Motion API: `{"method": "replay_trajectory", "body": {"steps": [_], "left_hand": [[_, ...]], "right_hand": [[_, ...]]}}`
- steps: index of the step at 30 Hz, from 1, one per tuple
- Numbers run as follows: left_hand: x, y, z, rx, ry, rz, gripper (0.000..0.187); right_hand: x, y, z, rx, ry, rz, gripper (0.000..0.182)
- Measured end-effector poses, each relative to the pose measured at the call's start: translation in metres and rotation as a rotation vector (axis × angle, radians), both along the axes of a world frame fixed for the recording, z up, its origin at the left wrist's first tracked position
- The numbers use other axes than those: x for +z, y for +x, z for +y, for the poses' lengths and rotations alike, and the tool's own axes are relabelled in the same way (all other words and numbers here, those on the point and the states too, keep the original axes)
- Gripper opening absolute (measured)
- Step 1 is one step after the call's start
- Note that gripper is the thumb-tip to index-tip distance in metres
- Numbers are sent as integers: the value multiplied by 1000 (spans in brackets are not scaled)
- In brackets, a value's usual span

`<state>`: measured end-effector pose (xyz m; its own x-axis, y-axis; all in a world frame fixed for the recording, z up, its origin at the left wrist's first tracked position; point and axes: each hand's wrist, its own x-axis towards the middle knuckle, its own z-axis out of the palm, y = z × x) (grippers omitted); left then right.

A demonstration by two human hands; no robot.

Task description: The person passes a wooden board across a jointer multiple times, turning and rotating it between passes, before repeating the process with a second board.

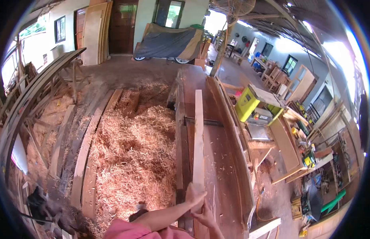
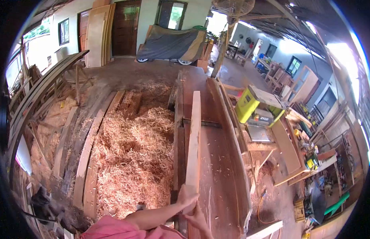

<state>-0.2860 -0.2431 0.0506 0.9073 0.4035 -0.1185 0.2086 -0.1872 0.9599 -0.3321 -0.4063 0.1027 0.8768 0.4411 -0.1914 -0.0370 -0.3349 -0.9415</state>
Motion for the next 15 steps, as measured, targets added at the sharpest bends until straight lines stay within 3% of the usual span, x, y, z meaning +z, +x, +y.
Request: {"method": "replay_trajectory", "body": {"steps": [1, 3, 5, 6, 8, 11, 15], "left_hand": [[6, -1, -24, 41, 77, 5, 83], [66, -22, -60, 215, 99, -29, 94], [112, -35, -67, 159, -134, -3, 102], [105, -38, -75, 148, -174, 0, 106], [91, -44, -91, 127, -255, 7, 115], [76, -61, -95, 41, 31, 142, 122], [60, -81, -80, -148, -263, 182, 97]], "right_hand": [[32, -17, 5, -46, -82, -60, 108], [46, -39, -5, -108, -245, -329, 119], [53, -45, -14, -145, -368, -302, 112], [57, -50, -17, -162, -432, -283, 109], [55, -69, -22, -231, -293, -403, 89], [50, -102, -49, -307, -511, -240, 73], [45, -166, -121, -237, -446, -287, 77]]}}
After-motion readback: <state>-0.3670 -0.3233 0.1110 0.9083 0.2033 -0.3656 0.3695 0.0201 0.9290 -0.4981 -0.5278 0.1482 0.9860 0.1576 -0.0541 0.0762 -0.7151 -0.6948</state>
